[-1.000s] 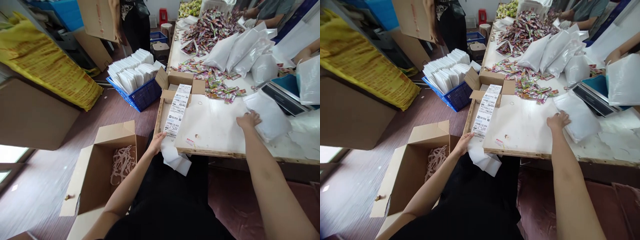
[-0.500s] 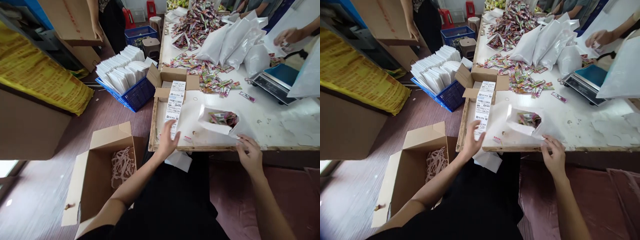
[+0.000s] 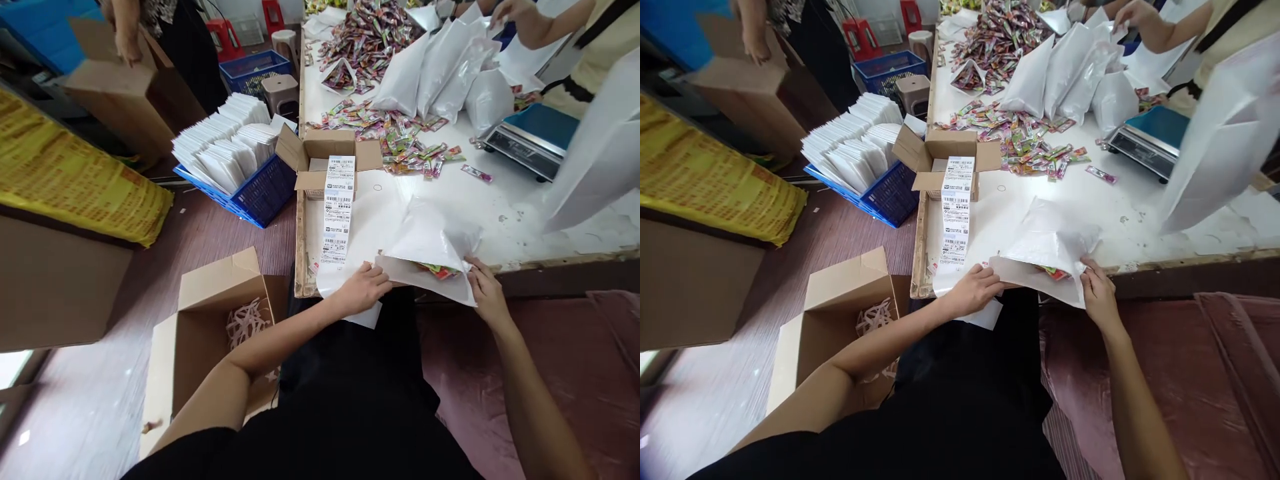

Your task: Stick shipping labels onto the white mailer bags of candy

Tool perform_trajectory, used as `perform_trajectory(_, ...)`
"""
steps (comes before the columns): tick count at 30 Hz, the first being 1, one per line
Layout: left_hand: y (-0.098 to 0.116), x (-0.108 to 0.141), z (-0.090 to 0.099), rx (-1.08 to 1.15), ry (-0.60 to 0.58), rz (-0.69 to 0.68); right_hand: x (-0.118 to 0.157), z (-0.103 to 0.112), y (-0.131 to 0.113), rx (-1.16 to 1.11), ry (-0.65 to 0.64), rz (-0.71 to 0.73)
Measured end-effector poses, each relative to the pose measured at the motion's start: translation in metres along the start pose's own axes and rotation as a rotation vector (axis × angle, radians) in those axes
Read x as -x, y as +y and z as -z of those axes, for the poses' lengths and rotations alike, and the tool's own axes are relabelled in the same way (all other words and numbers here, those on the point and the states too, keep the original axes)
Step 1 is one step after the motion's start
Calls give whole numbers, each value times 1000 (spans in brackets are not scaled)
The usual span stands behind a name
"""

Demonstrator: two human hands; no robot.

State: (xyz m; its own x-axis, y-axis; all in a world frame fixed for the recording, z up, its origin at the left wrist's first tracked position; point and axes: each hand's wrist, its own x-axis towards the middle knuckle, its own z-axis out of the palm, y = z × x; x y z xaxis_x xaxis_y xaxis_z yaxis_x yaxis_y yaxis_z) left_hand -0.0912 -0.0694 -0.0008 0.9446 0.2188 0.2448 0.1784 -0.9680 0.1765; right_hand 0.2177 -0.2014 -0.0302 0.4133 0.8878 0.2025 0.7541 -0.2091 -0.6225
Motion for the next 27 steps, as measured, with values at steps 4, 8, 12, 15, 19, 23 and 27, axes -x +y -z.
perform_trajectory(4, 12, 12, 6, 149, 169, 225, 22, 11, -49, 125, 357, 26)
perform_trajectory(8, -7, -16, 3, 366, 270, 640, 48, -1, -90, 249, 150, 220)
perform_trajectory(12, -18, -36, 2, 639, 209, 794, 57, -13, -83, 351, -28, 250)
perform_trajectory(15, -5, -18, 8, 893, 293, 816, 66, -2, -72, 372, 11, 200)
perform_trajectory(19, 26, 20, 9, 1177, 272, 881, 81, 8, -92, 302, -29, 215)
perform_trajectory(23, 42, 36, 0, 1246, 235, 885, 78, -20, -142, -104, -251, 162)
perform_trajectory(27, 42, 36, -7, 1286, 256, 886, 61, -63, -170, -353, -434, 50)
